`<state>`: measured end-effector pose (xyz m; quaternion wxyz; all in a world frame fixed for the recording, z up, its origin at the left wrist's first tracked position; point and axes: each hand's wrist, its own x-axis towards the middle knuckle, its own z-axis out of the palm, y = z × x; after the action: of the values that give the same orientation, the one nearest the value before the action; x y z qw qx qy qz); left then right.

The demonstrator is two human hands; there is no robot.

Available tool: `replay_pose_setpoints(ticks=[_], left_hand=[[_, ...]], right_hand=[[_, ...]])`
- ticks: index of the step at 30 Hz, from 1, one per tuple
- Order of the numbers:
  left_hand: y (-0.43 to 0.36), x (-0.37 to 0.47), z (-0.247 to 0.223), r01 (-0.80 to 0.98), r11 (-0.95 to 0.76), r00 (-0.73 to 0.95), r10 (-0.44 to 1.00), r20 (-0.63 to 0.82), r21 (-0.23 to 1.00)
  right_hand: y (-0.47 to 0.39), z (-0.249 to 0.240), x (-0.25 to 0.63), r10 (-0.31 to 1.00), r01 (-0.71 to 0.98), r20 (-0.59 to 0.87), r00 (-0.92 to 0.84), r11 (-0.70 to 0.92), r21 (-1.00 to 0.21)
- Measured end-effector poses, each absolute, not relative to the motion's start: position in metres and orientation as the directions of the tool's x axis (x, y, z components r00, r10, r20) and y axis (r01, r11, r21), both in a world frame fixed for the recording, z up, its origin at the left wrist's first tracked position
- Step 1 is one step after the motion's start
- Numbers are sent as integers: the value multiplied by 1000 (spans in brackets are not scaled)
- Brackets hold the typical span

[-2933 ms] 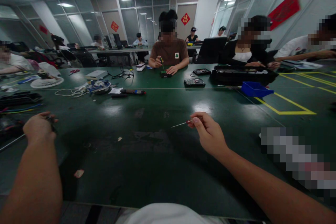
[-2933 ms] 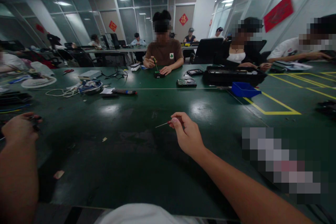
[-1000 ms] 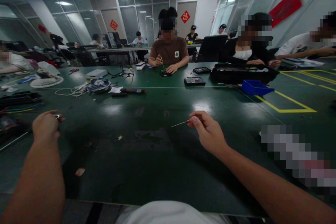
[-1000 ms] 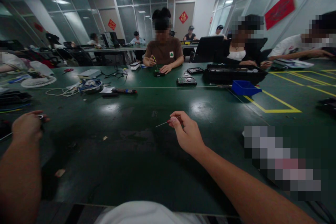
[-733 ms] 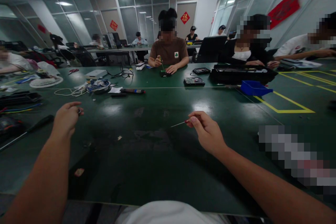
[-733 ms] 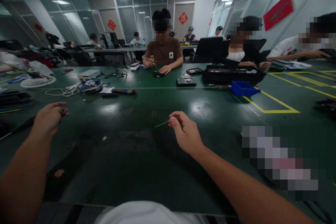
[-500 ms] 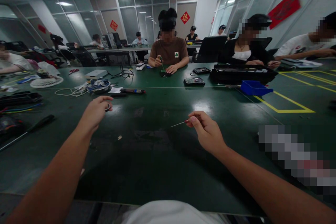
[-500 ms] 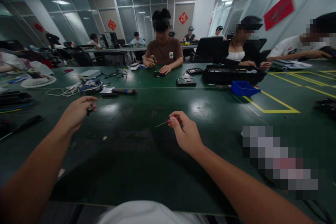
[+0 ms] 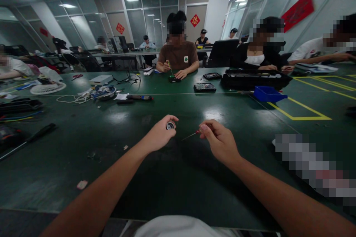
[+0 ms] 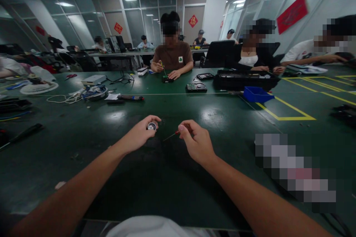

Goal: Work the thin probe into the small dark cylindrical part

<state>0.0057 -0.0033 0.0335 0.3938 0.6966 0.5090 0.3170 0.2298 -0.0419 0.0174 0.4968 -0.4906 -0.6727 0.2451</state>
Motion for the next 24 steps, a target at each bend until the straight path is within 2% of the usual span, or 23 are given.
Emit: replay_pose_setpoints(ticks=[3, 9, 14, 19, 24], left_hand=[[-4, 11, 15, 470, -278, 334, 934, 123, 838], [-2, 5, -1, 504, -265, 290, 948, 128, 822], [-3, 1, -3, 474, -376, 318, 916, 244, 796], [-4, 3, -6, 490, -344, 303, 929, 213, 801], [-4, 2, -7, 500, -408, 325, 906, 272, 764]], right_hand=[[-41, 16, 230, 901, 420, 434, -19, 401, -814], [-40, 13, 228, 897, 319, 438, 52, 401, -859], [-38, 11, 228, 902, 259, 428, 60, 400, -879], [-37, 6, 229, 905, 280, 425, 12, 405, -871], [-38, 8, 229, 895, 336, 445, 23, 413, -847]])
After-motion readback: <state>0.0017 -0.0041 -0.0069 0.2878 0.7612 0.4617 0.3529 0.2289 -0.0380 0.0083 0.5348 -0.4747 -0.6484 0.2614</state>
